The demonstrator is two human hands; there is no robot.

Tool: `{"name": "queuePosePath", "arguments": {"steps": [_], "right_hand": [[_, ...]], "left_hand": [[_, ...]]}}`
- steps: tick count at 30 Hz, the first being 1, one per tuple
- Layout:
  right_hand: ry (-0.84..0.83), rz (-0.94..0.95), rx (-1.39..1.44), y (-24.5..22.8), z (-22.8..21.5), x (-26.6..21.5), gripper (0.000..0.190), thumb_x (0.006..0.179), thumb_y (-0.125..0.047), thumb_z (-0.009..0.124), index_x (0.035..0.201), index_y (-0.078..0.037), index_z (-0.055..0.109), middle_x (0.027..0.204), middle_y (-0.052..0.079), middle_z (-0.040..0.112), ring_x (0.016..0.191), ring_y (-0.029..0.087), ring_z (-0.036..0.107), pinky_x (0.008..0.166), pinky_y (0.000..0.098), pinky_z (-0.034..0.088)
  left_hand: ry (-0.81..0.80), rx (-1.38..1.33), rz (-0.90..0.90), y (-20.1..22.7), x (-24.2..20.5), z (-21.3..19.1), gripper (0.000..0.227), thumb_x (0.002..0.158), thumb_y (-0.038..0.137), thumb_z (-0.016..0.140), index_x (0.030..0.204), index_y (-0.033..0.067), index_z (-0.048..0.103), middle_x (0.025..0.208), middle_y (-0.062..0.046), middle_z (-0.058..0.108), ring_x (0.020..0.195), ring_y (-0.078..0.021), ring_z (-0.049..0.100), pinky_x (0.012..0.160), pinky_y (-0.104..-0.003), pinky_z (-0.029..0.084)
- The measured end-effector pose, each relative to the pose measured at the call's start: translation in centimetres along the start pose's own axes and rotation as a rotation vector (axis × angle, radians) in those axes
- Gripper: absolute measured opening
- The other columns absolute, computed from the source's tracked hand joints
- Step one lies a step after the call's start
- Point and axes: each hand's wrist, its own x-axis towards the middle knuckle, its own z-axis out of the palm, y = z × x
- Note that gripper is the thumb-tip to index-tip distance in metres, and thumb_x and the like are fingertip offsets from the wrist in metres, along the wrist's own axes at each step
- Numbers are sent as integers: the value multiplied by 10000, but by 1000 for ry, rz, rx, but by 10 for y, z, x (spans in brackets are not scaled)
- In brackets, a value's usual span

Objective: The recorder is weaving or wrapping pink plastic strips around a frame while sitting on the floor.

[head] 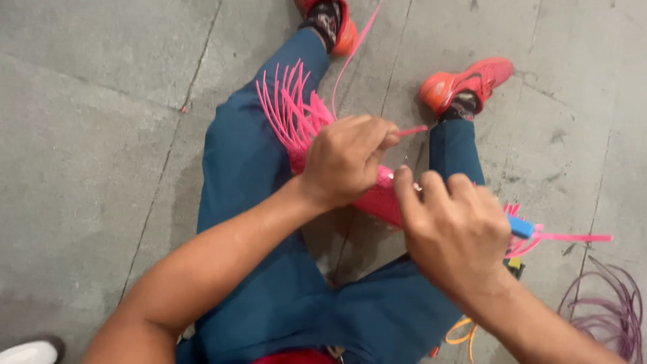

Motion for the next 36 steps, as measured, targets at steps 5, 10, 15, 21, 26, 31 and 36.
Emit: {"name": "queuePosePath", "arguments": {"steps": [5, 10, 15, 21, 26, 31, 36], "right_hand": [[-12, 67, 102, 2, -1, -4, 338, 814, -170, 651, 1137, -144, 749, 821, 13, 586, 717, 209, 591, 603, 365, 453], [-54, 139, 135, -7, -5, -13, 353, 806, -134, 655, 1146, -134, 749, 873, 31, 595, 728, 215, 601, 607, 368, 468], [-55, 184, 160, -10, 1, -17, 388, 782, -100, 659, 1160, -115, 746, 927, 33, 618, 758, 218, 614, 643, 363, 490], [-54, 166, 287, 3, 2, -6, 291, 769, -91, 680, 1055, -125, 722, 888, 47, 598, 719, 227, 640, 603, 388, 497], [-137, 147, 365, 15, 0, 5, 141, 807, -123, 681, 947, -112, 670, 855, 79, 584, 651, 264, 648, 557, 432, 504], [-245, 184, 671, 28, 4, 9, 108, 922, -192, 645, 939, -86, 657, 885, 110, 610, 708, 373, 651, 581, 492, 506], [-334, 164, 665, 36, -3, 12, 96, 911, -183, 620, 942, -106, 666, 869, 93, 631, 738, 379, 662, 595, 500, 511]], "left_hand": [[-48, -158, -169, 7, 16, -18, 87, 1035, 116, 635, 1060, 33, 630, 874, -138, 661, 780, -316, 675, 694, -408, 509], [-442, -141, -323, 1, 45, -43, 245, 937, 256, 666, 904, 20, 718, 809, -159, 706, 737, -304, 707, 677, -411, 524], [-685, -37, -397, -11, 55, -38, 286, 849, 288, 659, 805, 17, 739, 761, -191, 704, 727, -332, 703, 686, -431, 527], [-939, -16, -614, -20, 74, -27, 280, 757, 285, 665, 739, 20, 756, 674, -143, 723, 635, -252, 719, 642, -398, 556], [-1067, -48, -691, -25, 83, -17, 287, 749, 272, 664, 701, 0, 745, 629, -101, 721, 579, -202, 676, 591, -390, 541], [-1333, 17, -648, -13, 95, -10, 256, 744, 251, 693, 716, -1, 731, 670, -102, 703, 586, -209, 604, 575, -427, 482], [-1400, 123, -363, -17, 102, -14, 336, 859, 368, 683, 784, 42, 714, 699, -132, 698, 683, -274, 644, 686, -500, 471]]}}
